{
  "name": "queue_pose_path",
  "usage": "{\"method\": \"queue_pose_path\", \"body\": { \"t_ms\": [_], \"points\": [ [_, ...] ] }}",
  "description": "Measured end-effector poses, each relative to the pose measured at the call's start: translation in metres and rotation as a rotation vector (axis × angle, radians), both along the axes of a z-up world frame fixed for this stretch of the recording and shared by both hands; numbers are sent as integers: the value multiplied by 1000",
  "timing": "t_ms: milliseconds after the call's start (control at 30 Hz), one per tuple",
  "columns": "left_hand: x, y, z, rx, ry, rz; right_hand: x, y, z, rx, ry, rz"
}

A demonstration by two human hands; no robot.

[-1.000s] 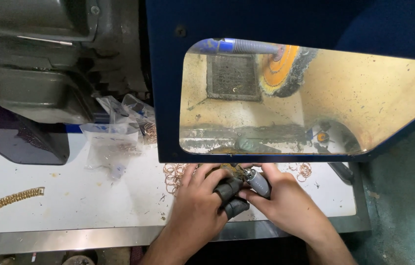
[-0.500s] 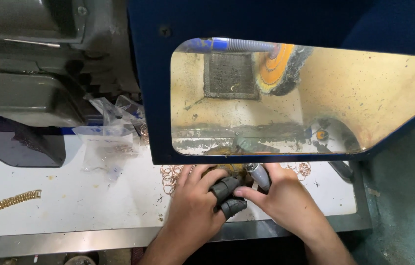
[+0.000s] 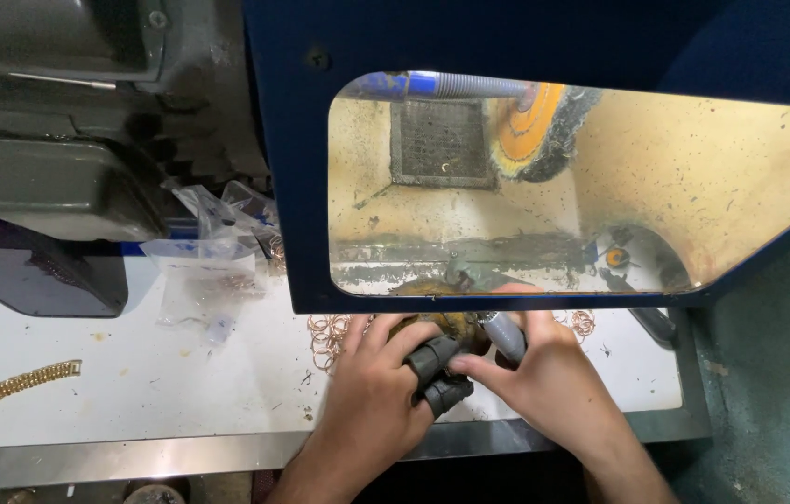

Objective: The person uses a handheld rotary tool with a polishing attachment to clean and shine small metal rings. They hold the rings against a wooden block for stability and rotate them to ensure even polishing.

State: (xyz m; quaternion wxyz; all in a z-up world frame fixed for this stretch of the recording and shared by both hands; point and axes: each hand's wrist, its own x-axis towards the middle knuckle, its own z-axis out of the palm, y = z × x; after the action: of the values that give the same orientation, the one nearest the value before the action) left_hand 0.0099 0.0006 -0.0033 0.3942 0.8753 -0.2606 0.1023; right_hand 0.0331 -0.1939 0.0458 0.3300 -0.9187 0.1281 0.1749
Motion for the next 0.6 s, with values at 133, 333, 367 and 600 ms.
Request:
{"method": "queue_pose_path", "body": {
  "t_ms": [133,333,367,600],
  "points": [
    [-2,2,-7,16,47,-23,-16,-24,-14,-95,-56,-40],
    [-1,-2,-11,68,153,-69,-38,-47,-26,-135,-168,-218],
    [-1,-4,-13,53,122,-63,-37,-46,-22,-224,-131,-187],
    [-2,-5,-10,-19,77,-36,-29,-38,-23,-406,-56,-110]
  ]
}}
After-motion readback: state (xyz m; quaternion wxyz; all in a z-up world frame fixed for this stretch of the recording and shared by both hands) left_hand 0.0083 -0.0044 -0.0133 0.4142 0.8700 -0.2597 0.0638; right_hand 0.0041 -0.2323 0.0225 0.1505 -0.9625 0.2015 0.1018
